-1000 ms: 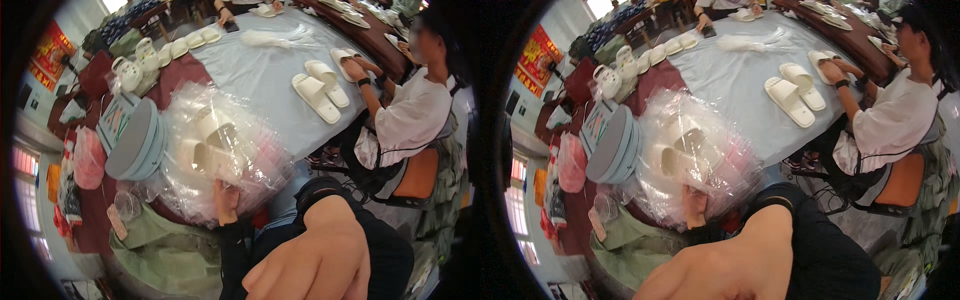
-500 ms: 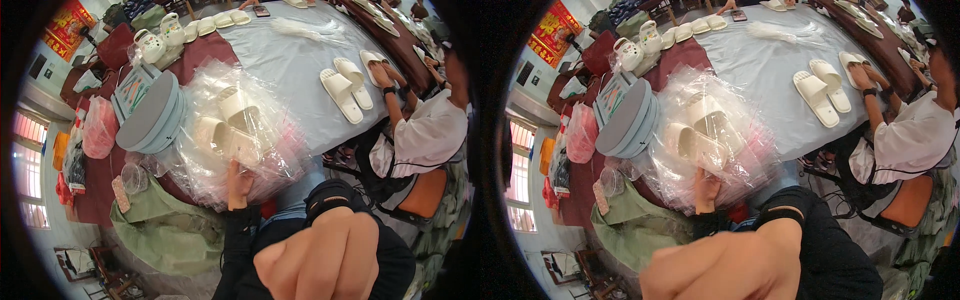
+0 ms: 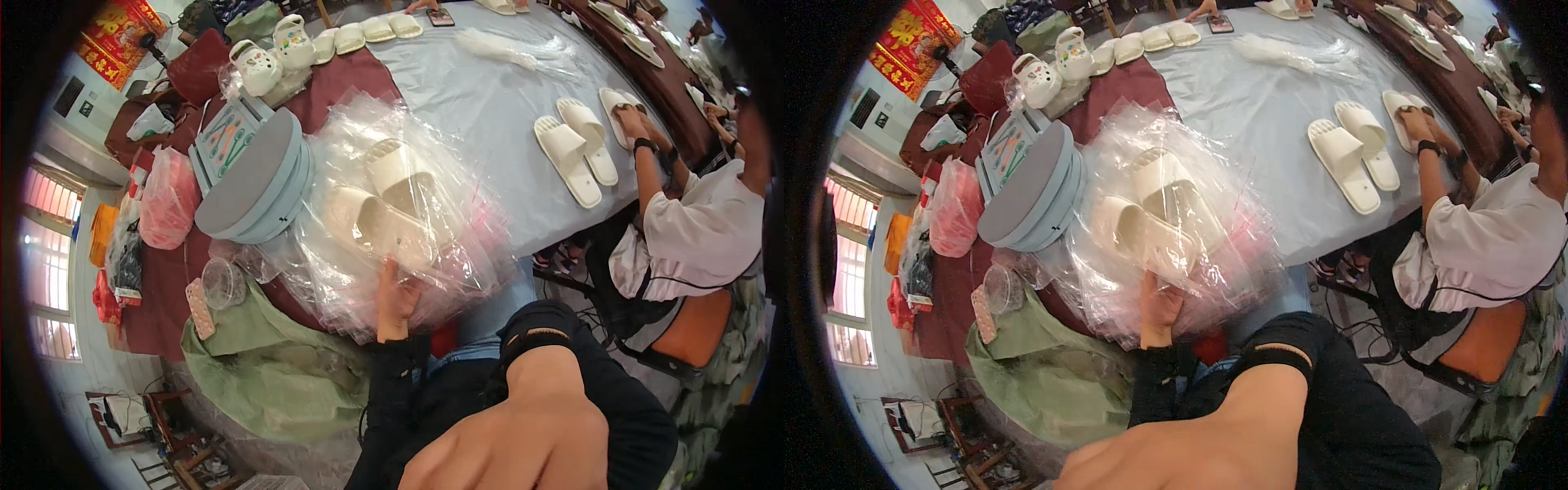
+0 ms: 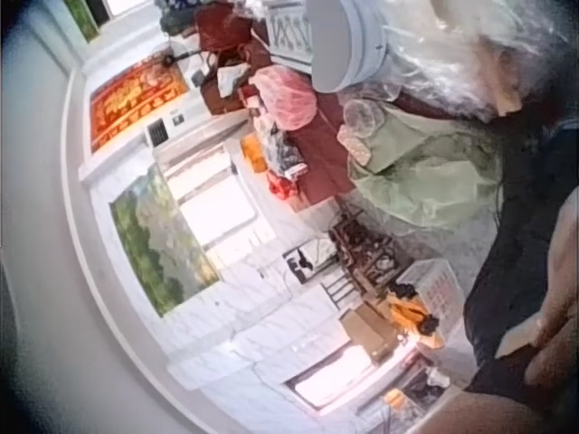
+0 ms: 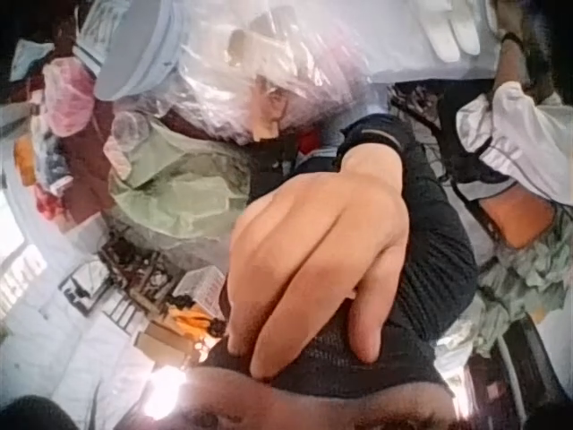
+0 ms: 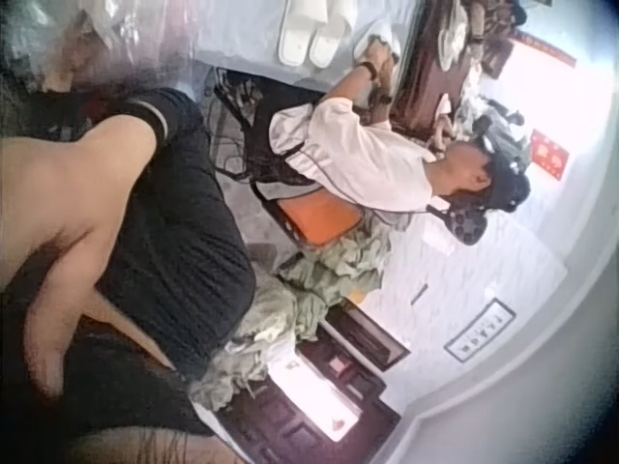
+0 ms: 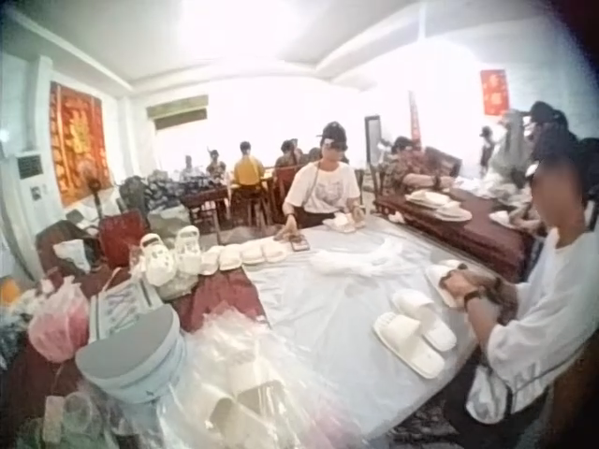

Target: Packing finished white slippers into plastic bags.

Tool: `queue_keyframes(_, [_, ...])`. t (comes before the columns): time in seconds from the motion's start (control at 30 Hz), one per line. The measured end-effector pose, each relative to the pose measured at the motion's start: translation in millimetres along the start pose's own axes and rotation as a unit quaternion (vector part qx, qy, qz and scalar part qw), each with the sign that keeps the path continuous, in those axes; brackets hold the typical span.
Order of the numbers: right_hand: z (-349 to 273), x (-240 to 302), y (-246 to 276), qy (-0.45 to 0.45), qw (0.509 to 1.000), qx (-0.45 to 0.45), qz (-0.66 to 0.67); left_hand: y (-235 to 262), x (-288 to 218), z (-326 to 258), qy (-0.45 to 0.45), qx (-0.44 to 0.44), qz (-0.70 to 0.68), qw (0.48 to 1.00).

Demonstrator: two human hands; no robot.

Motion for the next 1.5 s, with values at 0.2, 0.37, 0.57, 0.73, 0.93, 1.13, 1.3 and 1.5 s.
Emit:
queue_keyframes(0.2, [-50,-11,56,-0.399,0.9,0.1,-0.146,15,1,-10,0.009,-0.032,0.009,0.999])
queue_keyframes(0.37, [-139,2,118,-0.588,0.538,0.298,-0.525,-6,-5,-24,0.026,0.012,0.04,0.999])
queue_keyframes(0.57, [-201,24,145,-0.417,0.483,0.234,-0.734,31,11,5,0.038,0.015,0.027,0.999])
queue_keyframes(0.73, [-191,24,150,-0.45,0.412,0.335,-0.718,12,6,-1,0.055,0.082,0.001,0.995])
queue_keyframes(0.93, [-171,38,157,-0.322,0.459,0.248,-0.79,5,7,-3,0.008,-0.001,0.043,0.999])
queue_keyframes(1.13, [-151,48,166,-0.383,0.431,0.209,-0.79,-9,-2,-4,0.025,0.009,0.048,0.999])
queue_keyframes(1.3, [-135,34,186,-0.286,0.407,0.185,-0.847,23,7,11,0.02,0.084,0.045,0.995])
queue_keyframes(1.5, [-158,15,214,-0.311,0.553,0.289,-0.717,39,18,9,-0.007,0.101,0.027,0.995])
Point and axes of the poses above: each hand's wrist, its own z-axis towards the middle knuckle, its own y-axis out of the back of the hand, x = y × z, the point moved 3 cm from there along z, towards the middle knuckle, and after that the axes turned 4 degrees about y, right-handed, at the moved point
